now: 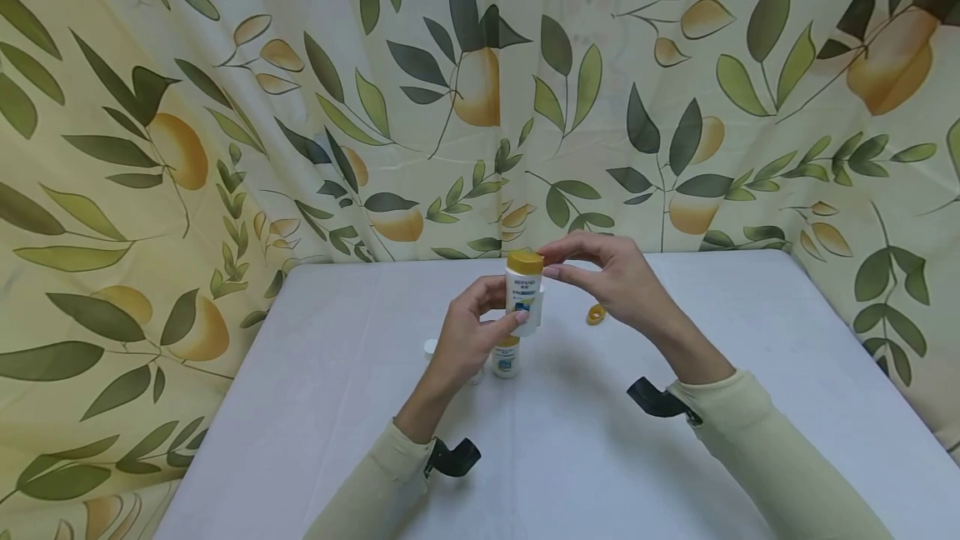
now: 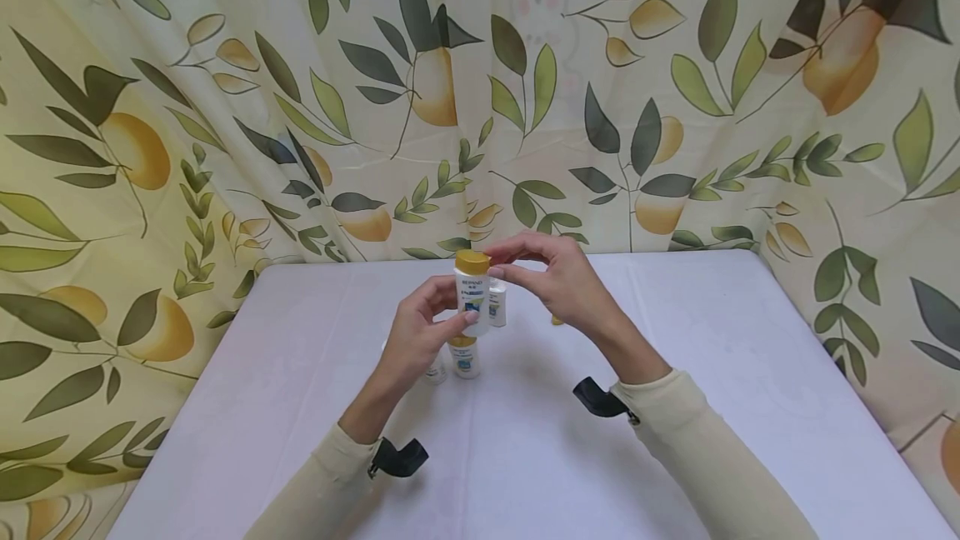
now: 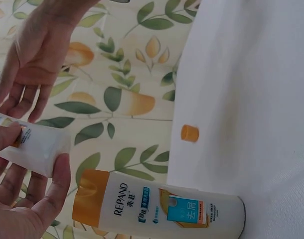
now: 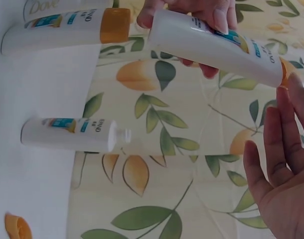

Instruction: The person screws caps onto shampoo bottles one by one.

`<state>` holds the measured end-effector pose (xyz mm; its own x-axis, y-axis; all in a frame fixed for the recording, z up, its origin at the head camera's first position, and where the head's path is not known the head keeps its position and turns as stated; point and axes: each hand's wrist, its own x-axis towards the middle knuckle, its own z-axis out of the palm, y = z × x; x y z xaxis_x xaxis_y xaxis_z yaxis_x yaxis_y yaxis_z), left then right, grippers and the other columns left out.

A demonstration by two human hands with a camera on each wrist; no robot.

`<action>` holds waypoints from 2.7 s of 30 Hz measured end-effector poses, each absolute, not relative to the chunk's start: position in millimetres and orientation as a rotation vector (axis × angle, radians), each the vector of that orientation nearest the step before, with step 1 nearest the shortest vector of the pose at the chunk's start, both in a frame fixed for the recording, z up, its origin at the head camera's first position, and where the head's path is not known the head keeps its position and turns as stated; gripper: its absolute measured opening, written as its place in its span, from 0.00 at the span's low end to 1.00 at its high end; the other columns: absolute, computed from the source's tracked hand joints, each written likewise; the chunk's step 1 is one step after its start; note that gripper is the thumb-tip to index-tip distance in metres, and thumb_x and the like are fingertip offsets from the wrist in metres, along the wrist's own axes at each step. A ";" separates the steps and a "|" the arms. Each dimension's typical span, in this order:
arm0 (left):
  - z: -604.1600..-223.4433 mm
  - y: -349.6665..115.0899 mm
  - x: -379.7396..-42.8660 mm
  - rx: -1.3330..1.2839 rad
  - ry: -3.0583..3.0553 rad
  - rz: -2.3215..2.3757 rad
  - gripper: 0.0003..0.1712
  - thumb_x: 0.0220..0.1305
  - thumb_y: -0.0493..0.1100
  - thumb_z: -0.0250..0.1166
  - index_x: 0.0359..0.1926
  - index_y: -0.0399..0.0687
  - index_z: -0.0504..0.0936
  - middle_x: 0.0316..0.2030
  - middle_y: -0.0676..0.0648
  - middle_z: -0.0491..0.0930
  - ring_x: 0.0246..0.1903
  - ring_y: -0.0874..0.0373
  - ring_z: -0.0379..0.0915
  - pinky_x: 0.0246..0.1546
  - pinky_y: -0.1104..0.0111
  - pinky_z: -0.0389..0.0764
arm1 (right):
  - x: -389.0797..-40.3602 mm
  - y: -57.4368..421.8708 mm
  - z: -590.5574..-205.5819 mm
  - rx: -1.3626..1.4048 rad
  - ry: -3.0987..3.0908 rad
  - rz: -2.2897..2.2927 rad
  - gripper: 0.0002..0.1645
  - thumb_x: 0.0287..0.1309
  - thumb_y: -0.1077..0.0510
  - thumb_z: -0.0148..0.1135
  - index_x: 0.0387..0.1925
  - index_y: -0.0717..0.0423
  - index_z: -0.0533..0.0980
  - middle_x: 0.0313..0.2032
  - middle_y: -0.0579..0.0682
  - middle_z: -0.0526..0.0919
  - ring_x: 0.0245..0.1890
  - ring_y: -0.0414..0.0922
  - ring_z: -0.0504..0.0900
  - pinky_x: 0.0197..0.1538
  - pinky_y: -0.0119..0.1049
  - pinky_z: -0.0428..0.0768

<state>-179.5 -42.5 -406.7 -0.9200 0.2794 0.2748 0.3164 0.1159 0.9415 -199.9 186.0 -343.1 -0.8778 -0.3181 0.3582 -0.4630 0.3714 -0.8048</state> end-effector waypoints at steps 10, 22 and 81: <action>-406.5 -42.1 -178.8 -0.654 -2.337 -1.948 0.24 0.65 0.42 0.72 0.61 0.52 0.78 0.56 0.52 0.81 0.52 0.56 0.79 0.56 0.59 0.82 | -205.4 187.0 -345.1 0.747 -2.476 1.633 0.16 0.64 0.60 0.69 0.53 0.55 0.82 0.51 0.48 0.85 0.54 0.44 0.82 0.64 0.44 0.79; -404.8 -41.1 -179.6 -0.735 -2.334 -1.933 0.24 0.67 0.41 0.70 0.62 0.51 0.77 0.56 0.50 0.81 0.52 0.56 0.79 0.58 0.59 0.80 | -210.3 187.8 -344.2 0.969 -2.490 1.810 0.24 0.70 0.62 0.62 0.65 0.58 0.75 0.62 0.54 0.80 0.61 0.49 0.80 0.62 0.34 0.80; -409.5 -33.5 -175.2 -0.673 -2.204 -1.908 0.20 0.65 0.38 0.71 0.57 0.48 0.78 0.53 0.49 0.82 0.53 0.54 0.80 0.47 0.66 0.87 | -199.8 167.3 -346.4 0.693 -2.377 1.744 0.24 0.53 0.61 0.78 0.51 0.56 0.78 0.51 0.51 0.83 0.61 0.52 0.77 0.70 0.62 0.66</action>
